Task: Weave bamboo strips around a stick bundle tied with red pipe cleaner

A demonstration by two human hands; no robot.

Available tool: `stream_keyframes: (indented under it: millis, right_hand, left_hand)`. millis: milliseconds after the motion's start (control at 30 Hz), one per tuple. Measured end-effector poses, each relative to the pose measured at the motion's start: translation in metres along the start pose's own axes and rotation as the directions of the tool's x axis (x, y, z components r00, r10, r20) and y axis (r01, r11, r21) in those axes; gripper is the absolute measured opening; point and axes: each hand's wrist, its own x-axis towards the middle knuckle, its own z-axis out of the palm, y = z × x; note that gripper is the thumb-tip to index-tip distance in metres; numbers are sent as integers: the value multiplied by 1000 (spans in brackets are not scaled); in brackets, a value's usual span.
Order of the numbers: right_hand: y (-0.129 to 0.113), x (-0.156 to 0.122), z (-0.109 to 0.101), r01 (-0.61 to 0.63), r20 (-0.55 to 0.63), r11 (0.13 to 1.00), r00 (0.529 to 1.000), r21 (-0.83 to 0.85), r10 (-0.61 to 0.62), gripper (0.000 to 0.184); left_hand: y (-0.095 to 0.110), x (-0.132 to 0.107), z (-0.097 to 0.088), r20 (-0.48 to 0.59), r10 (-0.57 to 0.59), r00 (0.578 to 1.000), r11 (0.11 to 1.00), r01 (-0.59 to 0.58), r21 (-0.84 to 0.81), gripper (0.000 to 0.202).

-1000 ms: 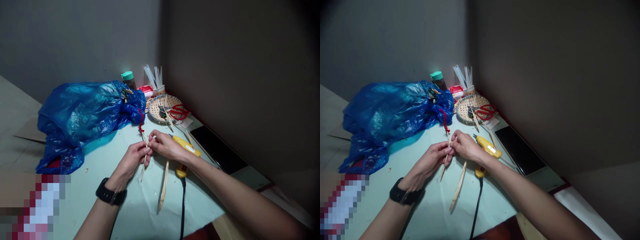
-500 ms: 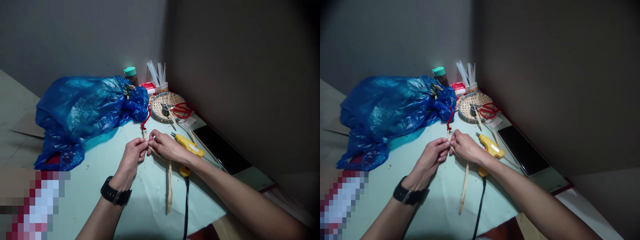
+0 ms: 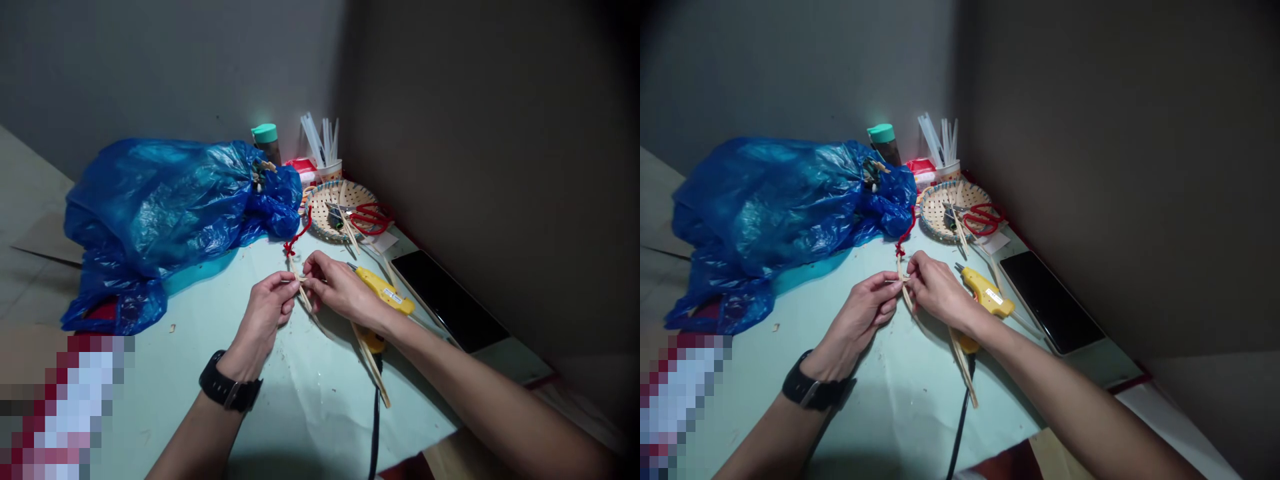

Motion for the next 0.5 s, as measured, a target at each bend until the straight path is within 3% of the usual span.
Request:
stream_keyframes:
  millis: [200, 333, 500]
  right_hand:
    - [-3, -1, 2, 77, -26, 995, 997, -55, -79, 3]
    - [-9, -4, -6, 108, -16, 951, 993, -290, -117, 5]
    - [-15, -7, -13, 82, 39, 828, 997, -554, -72, 21]
  left_hand:
    - [0, 0, 1, -46, -6, 999, 1000, 6, -6, 22]
    - [1, -1, 3, -119, 3, 993, 1000, -4, -11, 26]
    - [2, -2, 6, -152, 11, 988, 1000, -8, 17, 25]
